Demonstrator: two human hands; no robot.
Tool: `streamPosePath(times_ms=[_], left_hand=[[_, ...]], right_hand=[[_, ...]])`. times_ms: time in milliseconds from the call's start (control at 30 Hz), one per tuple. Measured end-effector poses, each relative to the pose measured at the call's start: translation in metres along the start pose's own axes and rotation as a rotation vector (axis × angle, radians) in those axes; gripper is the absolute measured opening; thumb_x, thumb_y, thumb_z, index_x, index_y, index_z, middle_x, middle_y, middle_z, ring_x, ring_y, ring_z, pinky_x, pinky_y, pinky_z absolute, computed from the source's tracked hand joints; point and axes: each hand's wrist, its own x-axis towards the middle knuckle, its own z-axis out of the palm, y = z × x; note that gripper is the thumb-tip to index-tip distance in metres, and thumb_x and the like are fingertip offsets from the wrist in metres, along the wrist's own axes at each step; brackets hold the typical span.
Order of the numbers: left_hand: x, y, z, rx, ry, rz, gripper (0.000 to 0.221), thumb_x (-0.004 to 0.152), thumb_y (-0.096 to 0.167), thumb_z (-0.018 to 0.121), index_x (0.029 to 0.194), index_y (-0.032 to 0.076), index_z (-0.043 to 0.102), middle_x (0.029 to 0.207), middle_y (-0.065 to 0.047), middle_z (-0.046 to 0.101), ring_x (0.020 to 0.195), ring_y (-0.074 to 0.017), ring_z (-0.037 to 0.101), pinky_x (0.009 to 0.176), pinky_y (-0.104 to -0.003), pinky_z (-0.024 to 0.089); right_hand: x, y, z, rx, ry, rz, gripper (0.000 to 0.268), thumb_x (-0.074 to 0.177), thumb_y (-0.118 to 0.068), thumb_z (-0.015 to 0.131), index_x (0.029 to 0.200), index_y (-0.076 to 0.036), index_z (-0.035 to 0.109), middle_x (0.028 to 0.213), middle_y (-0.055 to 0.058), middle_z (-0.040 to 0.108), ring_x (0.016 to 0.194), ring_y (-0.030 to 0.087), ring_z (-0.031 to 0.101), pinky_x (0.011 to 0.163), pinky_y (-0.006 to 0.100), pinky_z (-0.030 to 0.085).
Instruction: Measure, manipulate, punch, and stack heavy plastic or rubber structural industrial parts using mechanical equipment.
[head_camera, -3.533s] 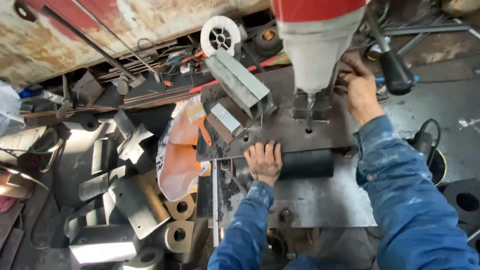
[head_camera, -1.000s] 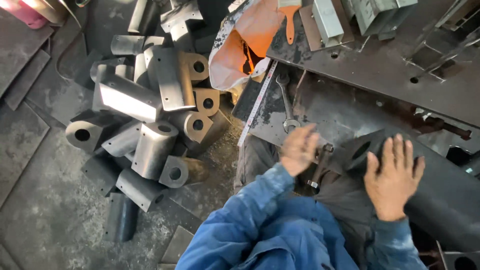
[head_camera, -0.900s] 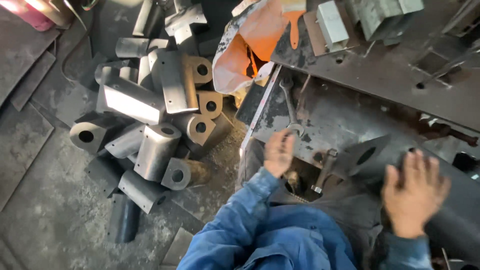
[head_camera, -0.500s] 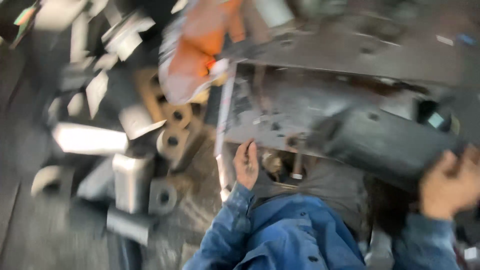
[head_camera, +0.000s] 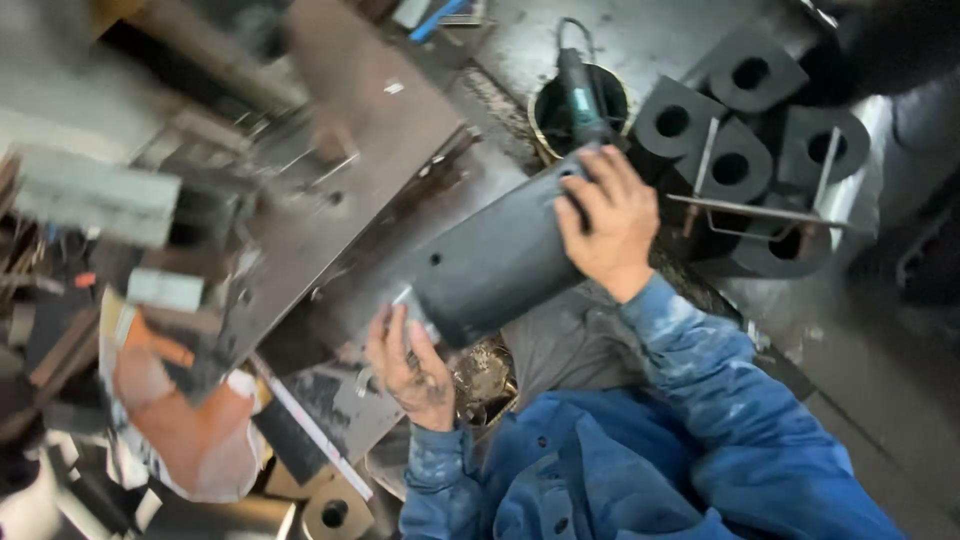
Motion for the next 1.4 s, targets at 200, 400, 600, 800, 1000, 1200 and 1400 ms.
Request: streamPosePath(times_ms=[200, 400, 600, 800, 1000, 1200, 1400], left_hand=[[0.044, 0.001, 0.041, -0.033, -0.203, -0.156, 0.061, 0.102, 0.025, 0.066, 0.151, -0.003, 0.041, 0.148, -0.031, 0.045, 0.138, -0.0373, 0.047, 0.110, -0.042, 0.046], [0.043, 0.001, 0.054, -0.044, -0.226, -0.295, 0.055, 0.109, 0.031, 0.062, 0.151, -0.001, 0.045, 0.142, -0.023, 0.056, 0.133, -0.0299, 0.052, 0.115, -0.040, 0.037], [0.044, 0.004, 0.053, -0.069, -0.224, -0.455, 0.044, 0.111, 0.033, 0.053, 0.142, 0.003, 0.049, 0.124, -0.014, 0.059, 0.109, -0.0203, 0.057, 0.095, -0.033, 0.048], [0.048, 0.004, 0.056, -0.042, -0.201, -0.473, 0.037, 0.109, 0.031, 0.056, 0.133, 0.003, 0.052, 0.119, -0.013, 0.063, 0.108, -0.0202, 0.059, 0.094, -0.032, 0.049], [0.047, -0.012, 0.063, -0.100, -0.196, -0.483, 0.035, 0.105, 0.028, 0.060, 0.128, 0.003, 0.054, 0.116, -0.017, 0.063, 0.104, -0.0241, 0.060, 0.092, -0.034, 0.048], [0.048, -0.008, 0.070, -0.064, -0.141, -0.418, 0.037, 0.103, 0.028, 0.064, 0.128, 0.003, 0.055, 0.117, -0.021, 0.065, 0.110, -0.0289, 0.062, 0.100, -0.038, 0.047], [0.041, -0.009, 0.070, -0.199, -0.087, -0.285, 0.057, 0.104, 0.030, 0.065, 0.147, 0.000, 0.043, 0.131, -0.029, 0.061, 0.124, -0.0365, 0.059, 0.106, -0.042, 0.043]], right_hand=[[-0.037, 0.053, -0.006, 0.268, 0.047, 0.008, 0.024, 0.097, -0.015, 0.071, 0.118, -0.006, 0.070, 0.138, 0.016, 0.063, 0.137, 0.038, 0.057, 0.112, 0.050, 0.048], [-0.149, 0.241, 0.030, 0.054, -0.276, 0.667, 0.036, 0.110, -0.030, 0.061, 0.140, -0.010, 0.059, 0.147, 0.015, 0.058, 0.141, 0.038, 0.056, 0.121, 0.049, 0.046], [-0.168, 0.329, 0.037, -0.677, -0.775, 0.494, 0.095, 0.079, -0.019, 0.071, 0.164, -0.023, 0.028, 0.167, 0.017, 0.030, 0.154, 0.040, 0.020, 0.115, 0.071, 0.013], [-0.165, 0.358, 0.058, -0.744, -0.915, 0.496, 0.052, 0.106, -0.017, 0.060, 0.156, -0.026, 0.047, 0.140, 0.014, 0.059, 0.138, 0.038, 0.052, 0.127, 0.072, 0.020], [-0.135, 0.325, 0.025, -0.593, -1.001, 0.492, 0.085, 0.073, -0.033, 0.082, 0.149, -0.021, 0.045, 0.131, 0.018, 0.059, 0.127, 0.039, 0.055, 0.104, 0.064, 0.039], [-0.119, 0.246, -0.055, -0.246, -0.823, 0.616, 0.089, 0.070, -0.036, 0.084, 0.149, -0.019, 0.046, 0.132, 0.024, 0.060, 0.124, 0.043, 0.058, 0.106, 0.056, 0.044], [-0.104, 0.183, -0.131, 0.195, -0.455, 0.764, 0.078, 0.076, -0.022, 0.074, 0.150, -0.008, 0.050, 0.133, 0.020, 0.066, 0.120, 0.034, 0.068, 0.103, 0.044, 0.053]])
